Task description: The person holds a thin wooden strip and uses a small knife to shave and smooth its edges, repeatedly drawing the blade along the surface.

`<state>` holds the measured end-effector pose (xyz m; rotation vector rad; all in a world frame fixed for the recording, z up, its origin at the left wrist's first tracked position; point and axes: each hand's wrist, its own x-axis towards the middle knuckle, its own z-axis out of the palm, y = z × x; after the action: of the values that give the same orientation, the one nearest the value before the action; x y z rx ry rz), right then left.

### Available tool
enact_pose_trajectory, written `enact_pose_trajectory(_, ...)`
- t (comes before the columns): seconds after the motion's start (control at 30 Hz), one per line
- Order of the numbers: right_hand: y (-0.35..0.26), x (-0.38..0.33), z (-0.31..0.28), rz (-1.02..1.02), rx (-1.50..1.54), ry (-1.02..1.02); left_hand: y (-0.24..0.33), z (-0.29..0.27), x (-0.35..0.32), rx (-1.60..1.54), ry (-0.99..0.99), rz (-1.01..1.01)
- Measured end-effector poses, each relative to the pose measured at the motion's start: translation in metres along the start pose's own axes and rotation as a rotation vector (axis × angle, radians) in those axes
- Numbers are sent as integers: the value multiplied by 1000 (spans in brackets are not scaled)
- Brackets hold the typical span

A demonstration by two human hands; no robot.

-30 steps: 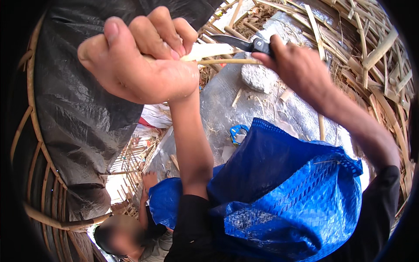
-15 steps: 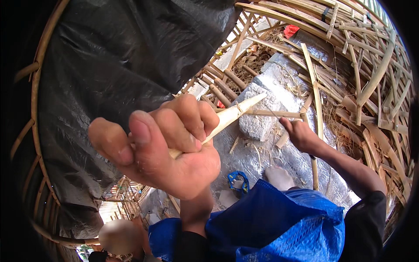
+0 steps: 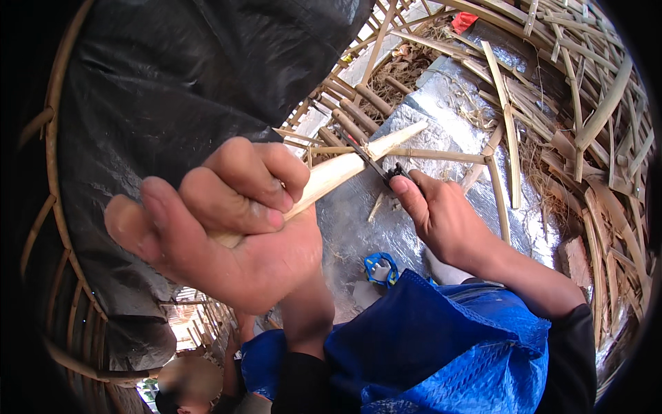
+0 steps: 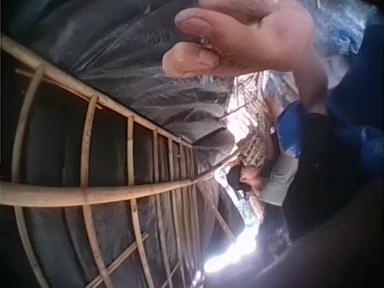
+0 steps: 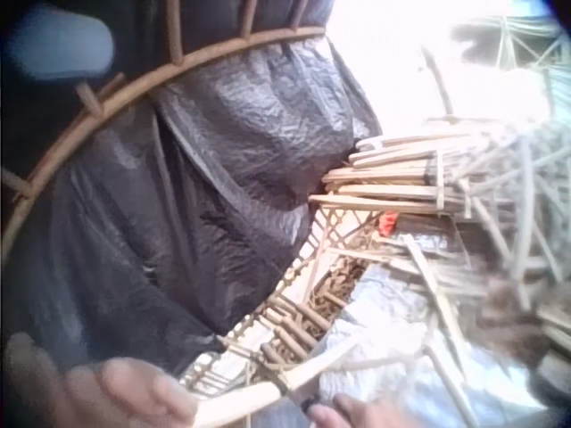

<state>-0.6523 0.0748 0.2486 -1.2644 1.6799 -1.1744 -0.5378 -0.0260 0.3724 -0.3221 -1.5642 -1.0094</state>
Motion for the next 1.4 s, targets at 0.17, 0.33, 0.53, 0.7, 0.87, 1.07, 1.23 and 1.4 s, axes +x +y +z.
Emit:
enact_pose_trajectory(0.17, 10, 3, -11, -131, -377, 165, 1, -7, -3, -11, -39, -29)
enact_pose_trajectory(0.33, 25, 40, -67, -100, -532, 163, 4, 2, -1, -8, 75, -39)
enact_pose_trajectory(0.53, -27, -7, -20, -48, 211, 26, -5, 0, 10, 63, 87, -41)
enact_pose_trajectory(0.7, -14, 0, -3, 5, 131, -25, 1, -13, 6, 42, 163, -30)
enact_pose_trajectory(0.87, 9, 15, 4, -12, -30, -35, -2, -19, 6, 68, 141, -3)
enact_pose_trajectory(1.07, 18, 1, 14, -42, -35, 37, -2, -11, -3, 10, 91, 16)
enact_pose_trajectory(1.23, 23, -2, 14, -105, -149, 57, 12, -7, -13, 137, 82, 3)
enact_pose_trajectory(1.4, 12, -2, -7, -134, -365, 77, 13, -20, -11, 86, 37, 9)
